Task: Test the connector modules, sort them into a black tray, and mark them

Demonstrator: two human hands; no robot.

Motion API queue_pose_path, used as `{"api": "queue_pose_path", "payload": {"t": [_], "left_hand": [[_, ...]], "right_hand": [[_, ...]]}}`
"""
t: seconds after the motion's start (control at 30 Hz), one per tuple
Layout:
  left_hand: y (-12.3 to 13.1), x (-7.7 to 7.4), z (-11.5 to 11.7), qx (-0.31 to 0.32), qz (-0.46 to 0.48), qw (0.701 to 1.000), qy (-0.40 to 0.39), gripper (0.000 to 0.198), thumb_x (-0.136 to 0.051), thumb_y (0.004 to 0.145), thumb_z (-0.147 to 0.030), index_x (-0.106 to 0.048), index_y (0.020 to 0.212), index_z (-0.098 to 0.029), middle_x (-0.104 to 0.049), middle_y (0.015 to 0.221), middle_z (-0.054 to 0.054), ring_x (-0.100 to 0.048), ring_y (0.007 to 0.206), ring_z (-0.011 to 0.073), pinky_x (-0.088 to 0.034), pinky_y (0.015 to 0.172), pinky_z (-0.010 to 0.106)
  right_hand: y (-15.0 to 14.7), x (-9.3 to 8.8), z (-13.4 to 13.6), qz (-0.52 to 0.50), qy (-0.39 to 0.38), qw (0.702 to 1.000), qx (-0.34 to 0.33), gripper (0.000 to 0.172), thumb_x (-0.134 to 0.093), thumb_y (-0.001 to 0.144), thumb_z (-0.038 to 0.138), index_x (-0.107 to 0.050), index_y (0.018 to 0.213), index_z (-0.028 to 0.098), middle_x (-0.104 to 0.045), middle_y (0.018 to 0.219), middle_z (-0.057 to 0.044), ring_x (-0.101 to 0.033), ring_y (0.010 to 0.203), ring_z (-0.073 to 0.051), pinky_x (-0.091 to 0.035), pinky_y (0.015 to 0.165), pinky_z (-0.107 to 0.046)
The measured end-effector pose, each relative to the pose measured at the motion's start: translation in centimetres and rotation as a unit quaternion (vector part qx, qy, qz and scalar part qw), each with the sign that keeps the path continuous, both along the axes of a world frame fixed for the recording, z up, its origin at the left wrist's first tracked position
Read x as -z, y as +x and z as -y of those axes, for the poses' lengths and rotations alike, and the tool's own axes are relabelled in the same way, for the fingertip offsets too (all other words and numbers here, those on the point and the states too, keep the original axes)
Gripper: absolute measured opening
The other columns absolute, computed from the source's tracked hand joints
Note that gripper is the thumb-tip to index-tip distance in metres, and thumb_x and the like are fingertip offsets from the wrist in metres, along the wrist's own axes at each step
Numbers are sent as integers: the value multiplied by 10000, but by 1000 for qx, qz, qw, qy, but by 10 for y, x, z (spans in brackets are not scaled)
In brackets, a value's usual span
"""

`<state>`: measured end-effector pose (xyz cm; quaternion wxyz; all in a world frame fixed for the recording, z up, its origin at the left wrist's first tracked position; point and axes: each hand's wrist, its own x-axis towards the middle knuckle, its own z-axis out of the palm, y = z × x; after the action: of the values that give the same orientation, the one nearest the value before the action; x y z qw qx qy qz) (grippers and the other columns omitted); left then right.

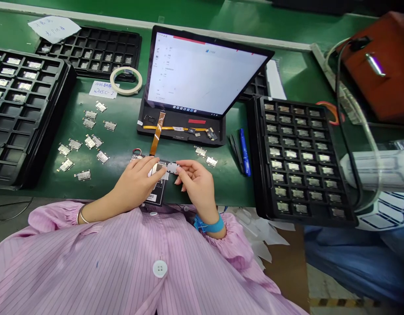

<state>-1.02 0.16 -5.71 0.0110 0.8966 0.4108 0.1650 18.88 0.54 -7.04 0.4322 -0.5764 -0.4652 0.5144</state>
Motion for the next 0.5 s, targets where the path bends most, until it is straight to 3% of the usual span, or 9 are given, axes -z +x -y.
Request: {"api": "queue_pose_path", "payload": {"t": [0.17,0.33,0.5], "left_hand": [[15,-14,-9,-29,42,995,-91,297,-549,937,-216,-598,1226,-167,-672,1210,110,-610,1097,264,-457,875,417],[38,-20,-23,-32,14,987,-156,222,-623,907,-259,-643,1108,-167,-701,1075,62,-592,1005,249,-410,785,382],[40,-22,-26,-23,4,986,-168,163,-616,923,-270,-664,1060,-195,-721,1024,35,-585,975,238,-369,762,376]], "right_hand": [[4,2,2,14,9,1000,-9,273,-542,908,357,-670,1050,161,-654,629,7,-540,447,-86,-463,417,-208],[5,2,3,-30,20,999,-1,270,-628,867,365,-634,1078,195,-678,841,-28,-655,672,-139,-479,416,-193],[6,4,3,-39,19,999,-12,253,-646,860,348,-632,1066,203,-665,839,-24,-654,686,-141,-474,409,-182]]}}
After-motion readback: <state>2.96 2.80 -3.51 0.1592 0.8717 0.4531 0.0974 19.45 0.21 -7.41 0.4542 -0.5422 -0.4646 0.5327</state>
